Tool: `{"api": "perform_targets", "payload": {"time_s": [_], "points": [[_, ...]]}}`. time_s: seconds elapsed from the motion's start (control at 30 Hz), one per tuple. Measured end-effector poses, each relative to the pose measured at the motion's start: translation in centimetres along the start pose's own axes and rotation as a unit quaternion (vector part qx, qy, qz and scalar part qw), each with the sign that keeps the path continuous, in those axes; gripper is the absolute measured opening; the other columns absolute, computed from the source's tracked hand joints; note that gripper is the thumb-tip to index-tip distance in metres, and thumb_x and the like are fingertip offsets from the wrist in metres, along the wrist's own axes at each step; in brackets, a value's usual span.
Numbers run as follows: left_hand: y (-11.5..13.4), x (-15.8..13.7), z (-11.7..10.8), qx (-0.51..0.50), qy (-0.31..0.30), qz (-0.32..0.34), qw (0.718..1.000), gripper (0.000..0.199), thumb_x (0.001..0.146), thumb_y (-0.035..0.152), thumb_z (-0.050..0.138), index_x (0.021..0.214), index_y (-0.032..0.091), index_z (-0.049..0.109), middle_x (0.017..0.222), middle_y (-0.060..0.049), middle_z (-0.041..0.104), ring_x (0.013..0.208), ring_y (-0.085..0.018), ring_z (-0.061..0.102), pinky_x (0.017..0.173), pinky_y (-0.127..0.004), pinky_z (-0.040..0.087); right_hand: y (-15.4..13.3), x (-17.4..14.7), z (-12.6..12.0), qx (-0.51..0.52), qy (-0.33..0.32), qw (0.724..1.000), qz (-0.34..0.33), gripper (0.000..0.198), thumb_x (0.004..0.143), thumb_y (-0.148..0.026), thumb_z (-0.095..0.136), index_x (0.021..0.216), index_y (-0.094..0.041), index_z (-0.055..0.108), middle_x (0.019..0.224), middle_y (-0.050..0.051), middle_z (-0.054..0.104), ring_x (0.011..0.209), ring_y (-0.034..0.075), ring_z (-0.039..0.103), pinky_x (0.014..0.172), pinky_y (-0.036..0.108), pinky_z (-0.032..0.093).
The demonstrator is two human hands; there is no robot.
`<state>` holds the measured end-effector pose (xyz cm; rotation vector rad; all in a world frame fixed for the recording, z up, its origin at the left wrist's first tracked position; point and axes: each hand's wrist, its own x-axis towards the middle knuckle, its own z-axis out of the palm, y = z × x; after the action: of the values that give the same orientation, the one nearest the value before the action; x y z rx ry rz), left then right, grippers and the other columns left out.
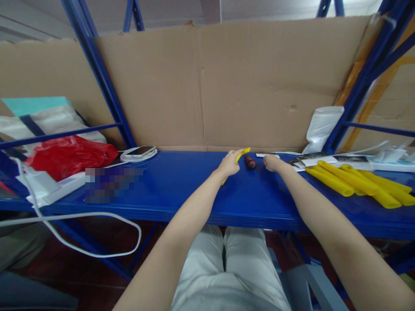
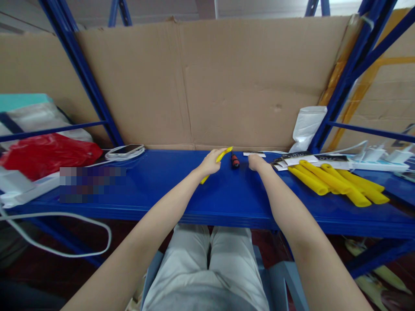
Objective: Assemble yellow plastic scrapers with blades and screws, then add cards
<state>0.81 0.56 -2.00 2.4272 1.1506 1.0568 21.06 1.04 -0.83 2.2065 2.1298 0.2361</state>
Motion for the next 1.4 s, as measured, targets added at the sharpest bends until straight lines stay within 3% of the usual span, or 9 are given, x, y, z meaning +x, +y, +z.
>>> {"api": "perform_targets", "payload": {"time_s": [0.3, 0.4, 0.47, 0.57, 0.7, 0.8, 0.9, 1.03, 1.4], "points": [[0.4, 0.0, -0.3, -0.042, 0.005, -0.011, 0.999, 0.067, 0.067, -0.004, 0.044, 0.129, 0.020, 0.049, 0.123, -0.007, 0.053, 0.118, -0.021, 0.047, 0.101, -0.037, 0.037, -0.5, 0.0, 0.1, -0.003, 0.019, 1.000, -0.013, 0.032, 0.073, -0.001, 0.049, 0.099, -0.002, 0.067, 0.095, 0.024, 0.066, 0.098, 0.027, 0.063, 0.080, 0.027, 0.046], [0.9, 0.2, -0.2, -0.110, -0.004, -0.066, 0.992, 0.069, 0.066, -0.005, 0.047, 0.131, 0.019, 0.046, 0.127, -0.009, 0.052, 0.108, -0.021, 0.054, 0.092, -0.034, 0.045, -0.6, 0.0, 0.0, 0.001, 0.020, 1.000, -0.023, 0.031, 0.071, -0.001, 0.049, 0.097, -0.003, 0.068, 0.096, 0.023, 0.066, 0.099, 0.027, 0.062, 0.080, 0.026, 0.046], [1.2, 0.3, -0.1, -0.181, -0.031, -0.137, 0.974, 0.074, 0.066, -0.004, 0.049, 0.135, 0.022, 0.041, 0.130, -0.010, 0.049, 0.090, -0.018, 0.061, 0.075, -0.031, 0.051, -0.7, 0.0, 0.0, 0.008, 0.017, 0.999, -0.030, 0.031, 0.071, -0.001, 0.049, 0.095, -0.003, 0.068, 0.097, 0.022, 0.067, 0.098, 0.027, 0.062, 0.078, 0.027, 0.046], [1.8, 0.3, 0.0, -0.277, -0.054, -0.214, 0.935, 0.077, 0.068, -0.003, 0.049, 0.137, 0.025, 0.036, 0.128, -0.012, 0.050, 0.067, -0.011, 0.060, 0.053, -0.023, 0.048, -0.7, 0.2, 0.1, 0.025, 0.017, 0.999, -0.038, 0.031, 0.070, -0.001, 0.048, 0.092, -0.006, 0.069, 0.096, 0.019, 0.068, 0.097, 0.026, 0.063, 0.076, 0.027, 0.046], [2.3, 0.2, -0.5, -0.378, -0.061, -0.250, 0.890, 0.075, 0.070, -0.002, 0.049, 0.139, 0.023, 0.032, 0.118, -0.011, 0.055, 0.060, -0.008, 0.057, 0.044, -0.017, 0.040, -0.3, 0.6, 0.5, 0.075, 0.066, 0.994, -0.039, 0.033, 0.074, -0.002, 0.044, 0.099, -0.010, 0.064, 0.102, 0.016, 0.067, 0.098, 0.022, 0.061, 0.078, 0.024, 0.044], [2.5, 0.2, -1.1, -0.428, -0.069, -0.257, 0.863, 0.074, 0.071, -0.002, 0.048, 0.139, 0.023, 0.031, 0.118, -0.011, 0.056, 0.061, -0.008, 0.057, 0.042, -0.017, 0.040, -0.2, 0.8, 0.2, 0.215, 0.172, 0.960, -0.042, 0.024, 0.077, -0.008, 0.044, 0.096, -0.014, 0.059, 0.095, 0.012, 0.067, 0.088, 0.018, 0.062, 0.075, 0.024, 0.044], [2.5, 0.3, -1.3, -0.454, -0.082, -0.251, 0.851, 0.074, 0.071, -0.001, 0.047, 0.139, 0.024, 0.030, 0.116, -0.010, 0.057, 0.063, -0.009, 0.058, 0.043, -0.017, 0.041, -0.6, 0.9, -0.6, 0.373, 0.250, 0.891, -0.067, 0.011, 0.076, -0.014, 0.048, 0.087, -0.016, 0.052, 0.085, 0.007, 0.064, 0.075, 0.014, 0.060, 0.069, 0.025, 0.046], [2.4, 0.2, -1.0, -0.467, -0.116, -0.223, 0.848, 0.073, 0.070, -0.001, 0.049, 0.137, 0.025, 0.034, 0.111, -0.008, 0.060, 0.061, -0.009, 0.058, 0.043, -0.017, 0.042, -1.8, 0.4, -1.9, 0.509, 0.257, 0.810, -0.133, 0.013, 0.072, -0.016, 0.054, 0.081, -0.019, 0.045, 0.077, 0.002, 0.059, 0.071, 0.012, 0.057, 0.069, 0.025, 0.048], [2.0, 0.0, -1.1, -0.452, -0.134, -0.199, 0.859, 0.070, 0.071, -0.001, 0.049, 0.135, 0.025, 0.037, 0.112, -0.008, 0.061, 0.060, -0.008, 0.058, 0.044, -0.016, 0.041, -2.5, -0.5, -2.4, 0.559, 0.193, 0.791, -0.154, 0.021, 0.069, -0.010, 0.058, 0.082, -0.019, 0.044, 0.076, 0.001, 0.059, 0.072, 0.011, 0.058, 0.075, 0.029, 0.050]]}}
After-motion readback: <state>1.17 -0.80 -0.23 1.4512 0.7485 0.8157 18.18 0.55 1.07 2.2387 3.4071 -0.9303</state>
